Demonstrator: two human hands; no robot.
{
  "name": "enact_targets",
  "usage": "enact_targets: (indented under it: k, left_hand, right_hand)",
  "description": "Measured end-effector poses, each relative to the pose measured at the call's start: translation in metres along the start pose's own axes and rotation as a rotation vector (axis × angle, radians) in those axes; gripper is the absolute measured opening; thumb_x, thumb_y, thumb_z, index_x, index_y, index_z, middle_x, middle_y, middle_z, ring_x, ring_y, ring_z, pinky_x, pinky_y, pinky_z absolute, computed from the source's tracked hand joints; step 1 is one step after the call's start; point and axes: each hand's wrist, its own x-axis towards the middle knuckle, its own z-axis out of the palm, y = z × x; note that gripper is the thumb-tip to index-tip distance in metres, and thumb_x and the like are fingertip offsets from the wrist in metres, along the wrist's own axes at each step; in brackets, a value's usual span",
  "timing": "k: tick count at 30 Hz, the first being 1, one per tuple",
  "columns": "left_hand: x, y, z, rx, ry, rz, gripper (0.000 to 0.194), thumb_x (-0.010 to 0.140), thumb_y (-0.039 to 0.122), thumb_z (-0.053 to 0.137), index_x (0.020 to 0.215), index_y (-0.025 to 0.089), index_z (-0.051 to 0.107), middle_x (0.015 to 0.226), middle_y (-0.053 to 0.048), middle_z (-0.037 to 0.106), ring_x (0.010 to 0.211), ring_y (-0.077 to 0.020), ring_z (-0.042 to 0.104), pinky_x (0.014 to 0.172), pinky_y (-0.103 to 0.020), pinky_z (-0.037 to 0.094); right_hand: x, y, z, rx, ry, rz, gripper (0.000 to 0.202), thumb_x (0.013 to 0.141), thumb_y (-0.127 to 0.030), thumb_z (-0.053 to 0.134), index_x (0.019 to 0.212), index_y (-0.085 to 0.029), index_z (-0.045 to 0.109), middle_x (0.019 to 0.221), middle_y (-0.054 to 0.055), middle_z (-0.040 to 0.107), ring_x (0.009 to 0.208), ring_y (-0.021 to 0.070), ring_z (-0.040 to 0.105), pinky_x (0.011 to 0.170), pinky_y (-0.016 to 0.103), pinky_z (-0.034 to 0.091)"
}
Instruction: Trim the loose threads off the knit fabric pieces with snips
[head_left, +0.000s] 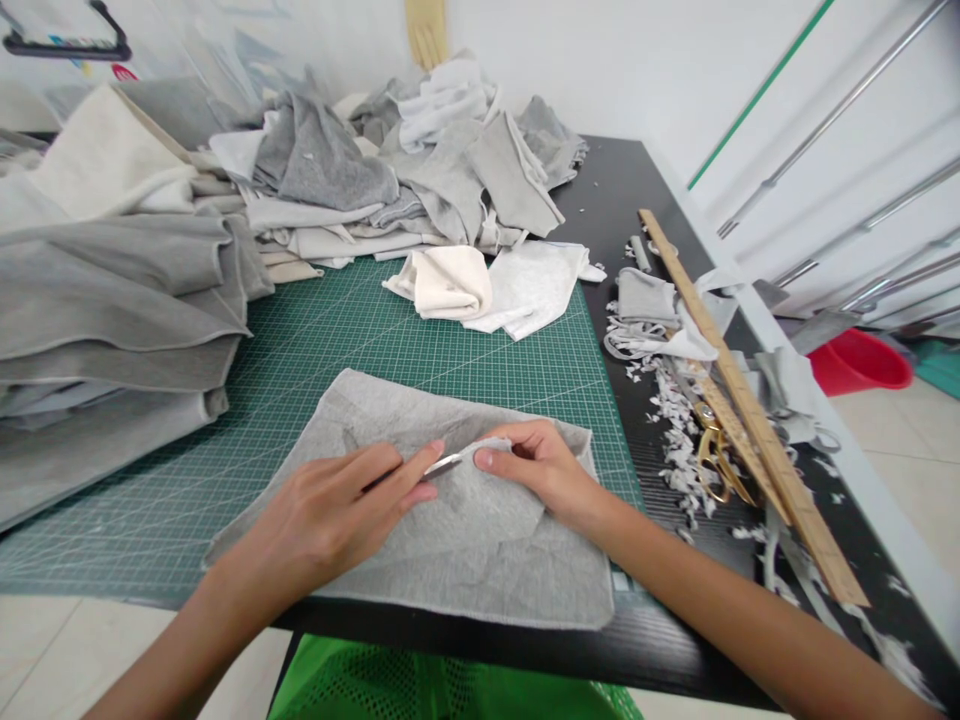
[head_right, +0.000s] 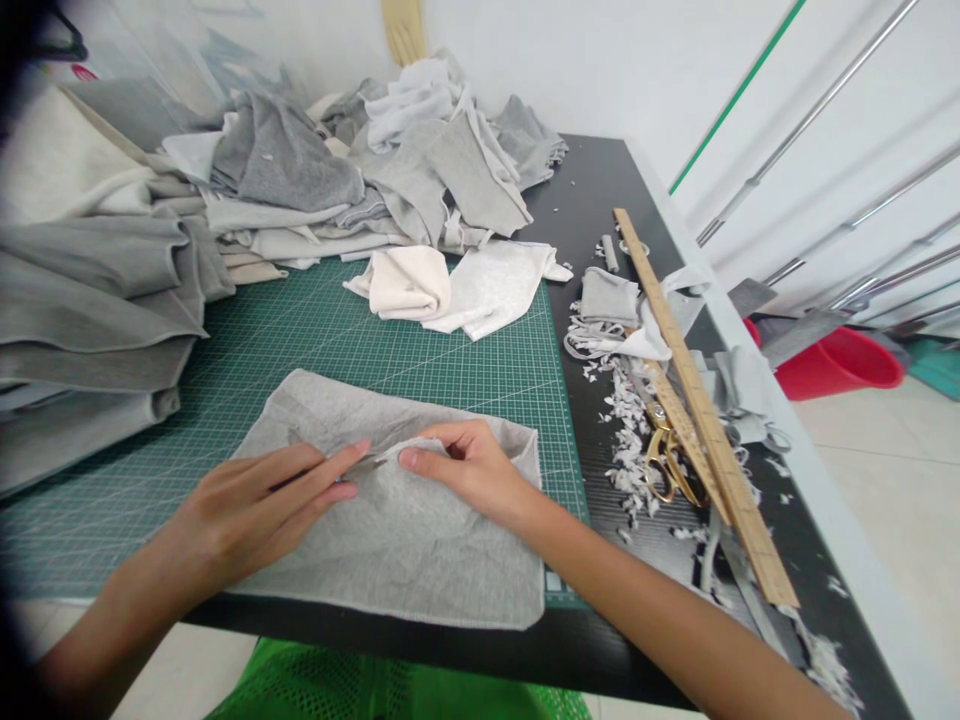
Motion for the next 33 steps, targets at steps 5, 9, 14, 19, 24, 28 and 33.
enact_targets:
  k: [5, 9, 14, 19, 24, 28, 33]
  left_hand:
    - [0.0004, 0.0012, 0.0010, 0.015, -0.004, -0.005, 0.039, 0.103, 0.021, 0.059, 0.141, 0.011, 0.053, 0.088, -0.002, 0.067, 0.065, -0.0122, 0.066, 0.055, -0.028, 0.056]
    - [0.0008, 0.0019, 0.0011, -0.013, 0.002, -0.027, 0.038, 0.103, 0.023, 0.058, 0.140, 0.012, 0.054, 0.087, -0.001, 0.066, 0.063, -0.0122, 0.066, 0.053, -0.027, 0.056]
    - [0.0016, 0.0018, 0.0024, -0.056, 0.008, -0.044, 0.035, 0.105, 0.024, 0.055, 0.139, 0.013, 0.054, 0.088, -0.001, 0.067, 0.063, -0.0115, 0.067, 0.054, -0.025, 0.056]
    - [0.0025, 0.0029, 0.0024, -0.071, -0.003, -0.073, 0.034, 0.106, 0.026, 0.052, 0.139, 0.016, 0.054, 0.087, 0.000, 0.067, 0.061, -0.0104, 0.065, 0.054, -0.023, 0.055]
    - [0.0036, 0.0045, 0.0007, -0.096, -0.011, -0.097, 0.033, 0.107, 0.027, 0.051, 0.138, 0.016, 0.054, 0.087, -0.001, 0.066, 0.062, -0.0104, 0.065, 0.056, -0.023, 0.054]
    - [0.0026, 0.0067, 0.0016, -0.139, -0.014, -0.116, 0.034, 0.106, 0.024, 0.053, 0.139, 0.017, 0.053, 0.091, -0.002, 0.068, 0.064, -0.0104, 0.065, 0.058, -0.023, 0.055]
    - [0.0000, 0.0054, 0.0036, -0.171, -0.014, -0.147, 0.038, 0.104, 0.022, 0.056, 0.142, 0.020, 0.053, 0.094, -0.002, 0.069, 0.066, -0.0111, 0.066, 0.058, -0.023, 0.055]
  right_hand:
    - [0.0004, 0.0019, -0.0007, 0.020, -0.008, -0.016, 0.025, 0.077, -0.045, 0.081, 0.077, -0.020, 0.078, 0.069, -0.001, 0.065, 0.061, 0.0100, 0.050, 0.055, 0.023, 0.038]
    - [0.0007, 0.0019, -0.0005, 0.018, 0.001, -0.012, 0.027, 0.076, -0.046, 0.082, 0.077, -0.019, 0.078, 0.069, -0.001, 0.065, 0.062, 0.0103, 0.050, 0.055, 0.023, 0.038]
    - [0.0002, 0.0013, 0.0000, 0.035, 0.002, -0.004, 0.026, 0.076, -0.044, 0.083, 0.078, -0.018, 0.078, 0.071, -0.001, 0.067, 0.063, 0.0106, 0.052, 0.057, 0.024, 0.039]
    - [0.0003, 0.0016, 0.0000, 0.039, -0.004, -0.005, 0.024, 0.077, -0.042, 0.082, 0.078, -0.018, 0.078, 0.070, -0.001, 0.066, 0.062, 0.0101, 0.051, 0.057, 0.024, 0.038]
    - [0.0001, 0.0021, 0.0001, 0.035, 0.009, -0.007, 0.027, 0.076, -0.045, 0.083, 0.078, -0.018, 0.079, 0.071, -0.001, 0.067, 0.062, 0.0104, 0.052, 0.057, 0.023, 0.040]
    - [0.0002, 0.0022, 0.0005, 0.040, 0.006, 0.003, 0.028, 0.076, -0.046, 0.083, 0.077, -0.018, 0.078, 0.070, -0.001, 0.067, 0.062, 0.0103, 0.052, 0.057, 0.023, 0.041]
    - [0.0006, 0.0028, 0.0008, 0.042, 0.004, 0.004, 0.030, 0.075, -0.047, 0.083, 0.077, -0.018, 0.077, 0.070, -0.001, 0.067, 0.062, 0.0105, 0.052, 0.058, 0.024, 0.039]
